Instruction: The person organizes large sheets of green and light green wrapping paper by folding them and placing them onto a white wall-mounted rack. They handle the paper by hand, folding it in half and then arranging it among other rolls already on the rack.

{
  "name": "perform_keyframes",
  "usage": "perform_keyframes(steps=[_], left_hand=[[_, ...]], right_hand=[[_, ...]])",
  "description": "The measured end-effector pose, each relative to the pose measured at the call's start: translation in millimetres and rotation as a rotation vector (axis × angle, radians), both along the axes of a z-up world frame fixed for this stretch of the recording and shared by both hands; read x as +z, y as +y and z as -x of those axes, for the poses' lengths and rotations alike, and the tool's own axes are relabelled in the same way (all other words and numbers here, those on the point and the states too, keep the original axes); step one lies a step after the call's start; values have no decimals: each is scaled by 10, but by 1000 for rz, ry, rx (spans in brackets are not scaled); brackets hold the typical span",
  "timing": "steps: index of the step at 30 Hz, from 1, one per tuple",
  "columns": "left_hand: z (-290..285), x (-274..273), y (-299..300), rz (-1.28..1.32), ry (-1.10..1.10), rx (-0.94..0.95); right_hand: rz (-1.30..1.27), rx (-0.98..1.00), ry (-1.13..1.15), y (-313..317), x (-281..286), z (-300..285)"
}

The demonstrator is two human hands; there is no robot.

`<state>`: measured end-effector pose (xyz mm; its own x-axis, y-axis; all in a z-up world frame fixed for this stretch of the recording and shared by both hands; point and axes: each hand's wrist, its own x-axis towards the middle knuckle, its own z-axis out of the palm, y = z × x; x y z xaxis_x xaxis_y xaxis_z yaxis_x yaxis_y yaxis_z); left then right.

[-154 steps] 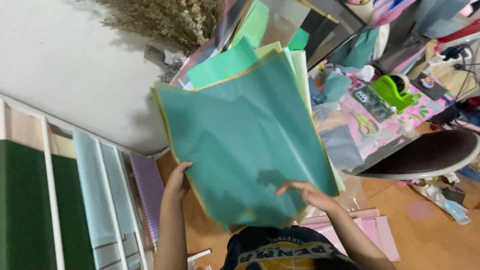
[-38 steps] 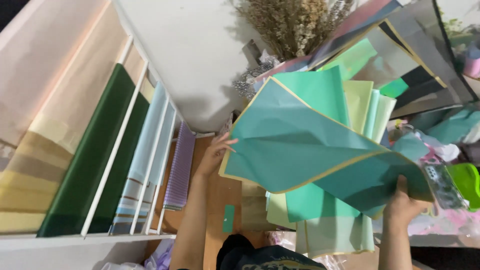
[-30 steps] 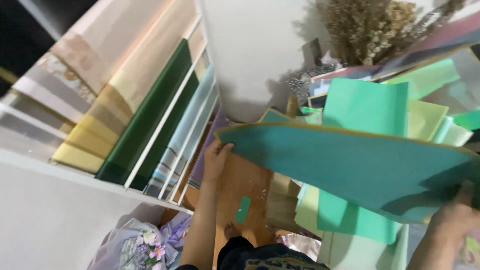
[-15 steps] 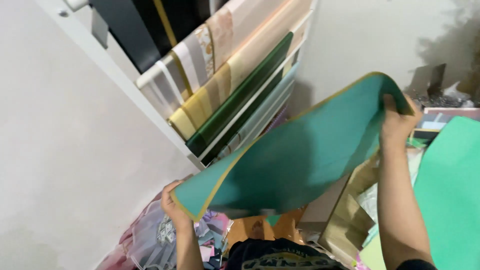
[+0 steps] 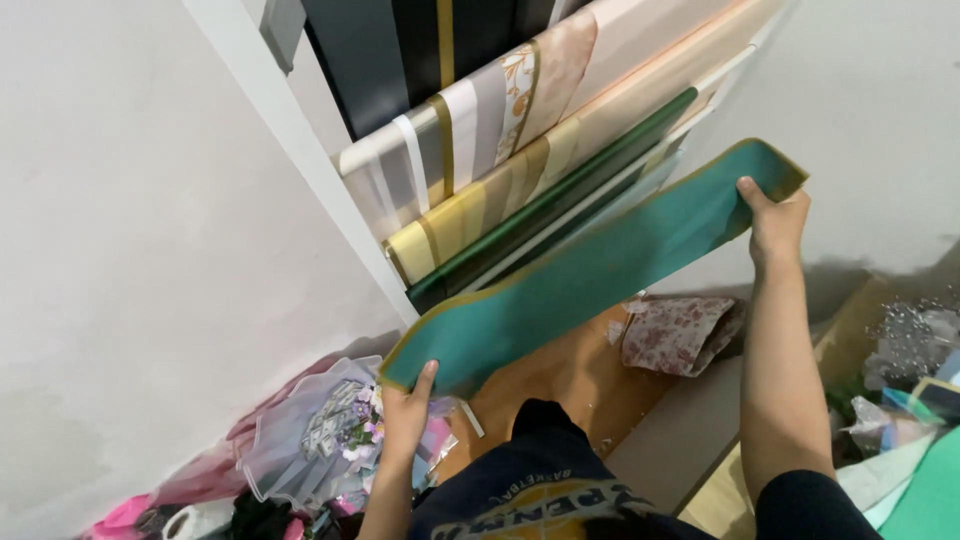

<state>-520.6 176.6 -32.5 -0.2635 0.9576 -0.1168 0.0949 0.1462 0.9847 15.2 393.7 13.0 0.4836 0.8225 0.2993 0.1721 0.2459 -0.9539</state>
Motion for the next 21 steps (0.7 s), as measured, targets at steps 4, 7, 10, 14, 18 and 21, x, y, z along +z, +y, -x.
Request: perform_keyframes(steps=[4, 7, 10, 14, 18, 21], left_hand=[[-323, 13, 368, -168, 109, 123], [-460, -249, 714, -573, 442, -90], [-927, 444, 1015, -854, 415, -208], [-1452, 475, 1294, -958, 536, -102], [-1445, 115, 1521, -710, 718, 210], [-1365, -40, 1608, -542, 894, 451]], right_hand=[[67, 29, 54, 576, -73, -249], [93, -5, 10, 1180, -75, -467], [-29, -7, -191, 1839, -13, -732], [-141, 9, -448, 2451, 12, -1097], [29, 111, -408, 2756, -19, -1136], [57, 201, -375, 2847, -102, -1020]])
